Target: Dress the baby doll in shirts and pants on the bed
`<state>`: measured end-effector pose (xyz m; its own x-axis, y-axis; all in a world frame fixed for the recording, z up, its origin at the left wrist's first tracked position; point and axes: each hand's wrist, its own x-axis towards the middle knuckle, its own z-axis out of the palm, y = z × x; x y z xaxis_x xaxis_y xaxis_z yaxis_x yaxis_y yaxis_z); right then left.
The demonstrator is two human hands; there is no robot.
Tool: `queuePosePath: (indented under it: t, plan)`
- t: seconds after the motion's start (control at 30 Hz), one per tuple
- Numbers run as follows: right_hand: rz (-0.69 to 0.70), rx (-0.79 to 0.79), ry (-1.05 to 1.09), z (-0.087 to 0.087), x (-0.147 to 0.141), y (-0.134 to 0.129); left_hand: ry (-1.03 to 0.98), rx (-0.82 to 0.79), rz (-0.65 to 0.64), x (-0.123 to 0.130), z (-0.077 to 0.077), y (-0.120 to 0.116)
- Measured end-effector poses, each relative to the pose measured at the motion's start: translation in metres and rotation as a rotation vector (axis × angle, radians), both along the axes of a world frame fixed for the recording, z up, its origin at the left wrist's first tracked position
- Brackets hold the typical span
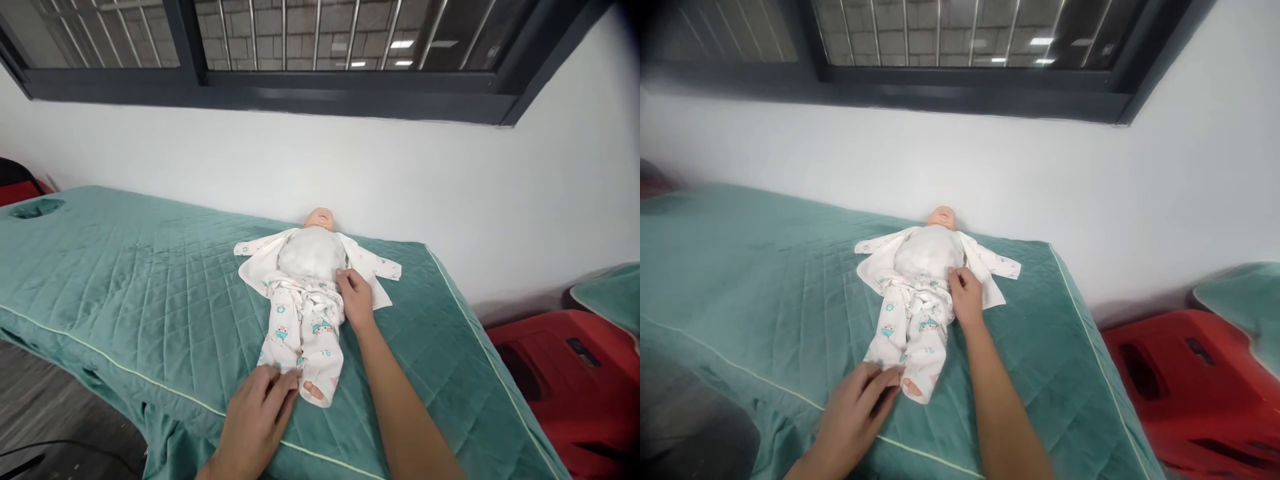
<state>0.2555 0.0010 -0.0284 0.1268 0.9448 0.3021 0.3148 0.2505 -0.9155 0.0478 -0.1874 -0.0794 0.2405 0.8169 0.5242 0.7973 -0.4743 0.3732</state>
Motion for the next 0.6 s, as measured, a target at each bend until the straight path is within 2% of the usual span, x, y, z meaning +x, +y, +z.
queuePosePath:
  t: [0.13, 0.23, 0.33, 0.47, 0.6]
  plan:
    - [0.039, 0.015, 0.023, -0.001, 0.001, 0.001, -0.027, 0.004, 0.066, -0.002, 0.003, 0.013]
    - [0.036, 0.067, 0.044, -0.002, -0.001, 0.003, -0.161, -0.019, 0.092, -0.007, 0.002, 0.013]
    - [0.050, 0.111, 0.033, -0.003, -0.001, 0.004, -0.189, -0.047, 0.115, -0.009, -0.003, 0.010]
    - [0.188, 0.069, 0.003, 0.000, 0.009, 0.004, -0.154, -0.059, 0.115, -0.012, -0.005, 0.005]
    - [0.342, -0.003, -0.043, 0.006, 0.023, 0.002, -0.200, -0.030, 0.016, -0.024, 0.007, 0.004]
